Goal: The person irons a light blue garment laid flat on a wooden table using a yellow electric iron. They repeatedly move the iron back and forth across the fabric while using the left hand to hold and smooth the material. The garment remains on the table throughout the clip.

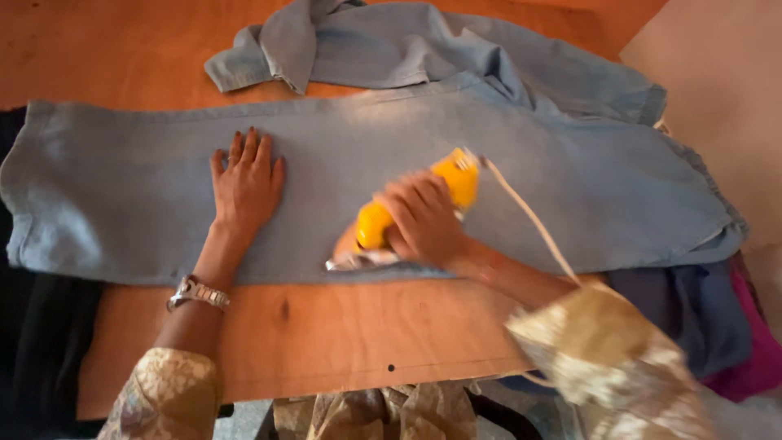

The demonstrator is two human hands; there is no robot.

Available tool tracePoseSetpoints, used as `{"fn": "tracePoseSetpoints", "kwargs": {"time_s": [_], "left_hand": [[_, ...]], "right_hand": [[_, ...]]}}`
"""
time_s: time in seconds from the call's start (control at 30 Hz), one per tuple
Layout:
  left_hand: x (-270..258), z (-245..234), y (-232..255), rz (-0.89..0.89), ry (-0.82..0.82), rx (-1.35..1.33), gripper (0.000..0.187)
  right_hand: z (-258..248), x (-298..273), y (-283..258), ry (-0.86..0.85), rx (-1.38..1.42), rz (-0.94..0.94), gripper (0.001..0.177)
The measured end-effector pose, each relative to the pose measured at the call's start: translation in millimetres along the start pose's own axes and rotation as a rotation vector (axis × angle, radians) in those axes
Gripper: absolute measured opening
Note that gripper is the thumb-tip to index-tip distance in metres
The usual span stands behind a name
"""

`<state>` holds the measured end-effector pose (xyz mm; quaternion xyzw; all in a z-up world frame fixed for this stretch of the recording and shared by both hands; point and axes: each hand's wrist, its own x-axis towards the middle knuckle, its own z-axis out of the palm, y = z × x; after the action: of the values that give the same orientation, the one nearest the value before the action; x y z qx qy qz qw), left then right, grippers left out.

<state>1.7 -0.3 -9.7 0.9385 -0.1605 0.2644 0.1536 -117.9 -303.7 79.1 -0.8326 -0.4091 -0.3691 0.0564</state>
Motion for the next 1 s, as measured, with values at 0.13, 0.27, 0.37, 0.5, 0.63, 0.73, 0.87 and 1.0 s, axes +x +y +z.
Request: {"fn": "tracePoseSetpoints", "kwargs": {"time_s": [0.13, 0.27, 0.37, 0.5, 0.63, 0.73, 0.87, 1.0], "left_hand": [[8.8, 0.1, 4.2, -0.004, 0.012, 0.048, 0.051], [3.6, 2.0, 4.2, -0.013, -0.010, 0.080, 0.050], [7.0, 2.0, 3.1, -0.018, -0.013, 0.072, 0.050], [4.8, 1.3, 2.6, -0.004, -0.006, 0.089, 0.050], [7.5, -0.5, 6.1, 0.000, 0.000, 0.111, 0.049], [10.6, -0.4, 2.6, 0.003, -0.031, 0.114, 0.051], [6.2, 4.1, -1.6, 0.021, -0.020, 0.088, 0.052], [8.2, 3.6, -3.3, -0.001, -0.061, 0.041, 0.054]], "right_hand": [[-27.5, -26.6, 24.6, 0.018, -0.090, -0.014, 0.049], [-1.1, -32.6, 94.7, 0.041, -0.270, 0.082, 0.048], [19.9, -28.0, 151.0, 0.025, -0.522, 0.268, 0.044], [32.0, -12.0, 187.2, -0.015, -0.758, 0.512, 0.052], [26.8, 2.1, 176.9, 0.025, -0.832, 0.610, 0.050], [6.7, -14.0, 143.3, 0.019, -0.591, 0.439, 0.046], [-35.9, -52.3, 81.8, -0.030, -0.321, 0.337, 0.046], [-82.4, -87.2, 52.0, 0.010, -0.235, 0.154, 0.049]]}}
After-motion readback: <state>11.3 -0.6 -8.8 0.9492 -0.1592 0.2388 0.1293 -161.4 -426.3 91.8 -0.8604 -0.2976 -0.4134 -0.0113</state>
